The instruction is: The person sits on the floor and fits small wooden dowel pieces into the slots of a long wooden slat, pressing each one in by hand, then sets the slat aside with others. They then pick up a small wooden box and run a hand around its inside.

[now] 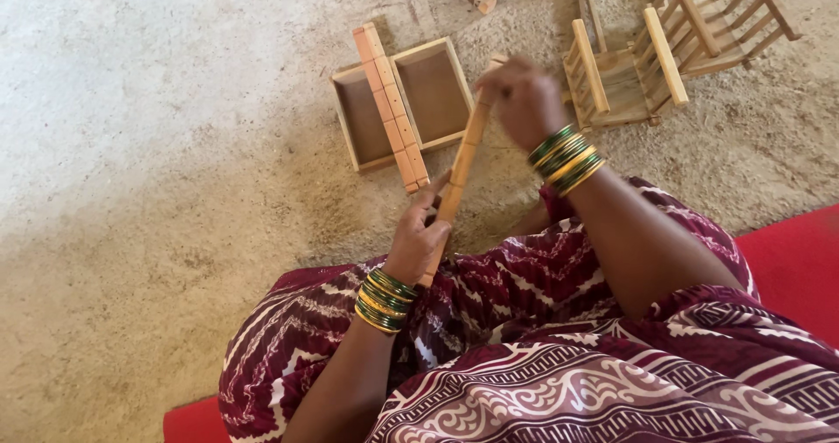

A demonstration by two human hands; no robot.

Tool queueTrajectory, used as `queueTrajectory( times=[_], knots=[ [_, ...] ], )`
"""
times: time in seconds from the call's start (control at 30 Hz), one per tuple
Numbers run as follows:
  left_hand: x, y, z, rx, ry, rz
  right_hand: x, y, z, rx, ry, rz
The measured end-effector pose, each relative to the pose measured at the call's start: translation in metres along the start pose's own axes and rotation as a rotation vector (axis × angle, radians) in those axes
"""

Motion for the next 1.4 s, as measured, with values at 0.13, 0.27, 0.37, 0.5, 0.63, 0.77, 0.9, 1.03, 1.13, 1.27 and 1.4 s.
queueTrajectory(
  times=[0.13,0.27,0.37,0.5,0.63,0.77,0.9,1.03,1.13,1.27,1.4],
  knots=[
    [0.001,0.008,0.002,-0.03,0.169,-0.089,0.028,-0.017,-0.005,0.077,0.278,-0.089],
    [-0.002,0.006,0.003,0.003,0.149,-0.085,0.008,-0.002,0.005,0.014,0.119,-0.088],
    [-0.001,0.001,0.0,0.023,0.038,-0.056,-0.013,0.009,0.007,-0.086,-0.01,-0.125],
    [0.005,0.006,0.003,-0.007,0.094,-0.07,0.001,-0.007,0.002,0.028,0.112,-0.276],
    [0.013,0.019,0.009,-0.051,0.166,-0.366,0.046,-0.029,-0.015,0.266,0.445,-0.566],
    [0.019,0.019,0.011,-0.072,0.202,-0.522,0.061,-0.027,-0.025,0.15,0.428,-0.087],
    [0.018,0.015,0.011,-0.019,0.144,-0.472,0.027,-0.021,-0.005,0.153,0.349,-0.539],
    [0.012,0.009,0.01,0.042,0.166,-0.412,-0.023,-0.002,0.015,-0.001,0.015,-0.279],
    [0.008,0.007,0.009,0.072,0.117,-0.427,-0.038,0.01,0.014,-0.238,-0.046,0.073],
    [0.013,0.012,0.008,0.047,0.09,-0.472,-0.015,0.002,0.008,-0.112,-0.079,0.168],
    [0.023,0.015,0.01,0.031,0.061,-0.6,0.019,-0.01,-0.002,0.043,0.101,0.197]
  ],
)
Point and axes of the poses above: each hand's wrist, its own z-axis towards the middle knuckle, its own y-axis out of the back of the hand, x = y × z, the point moved 1 cm from there along z, towards the middle knuckle, and after that the axes turned 8 degrees about x, right-handed, at the moved point
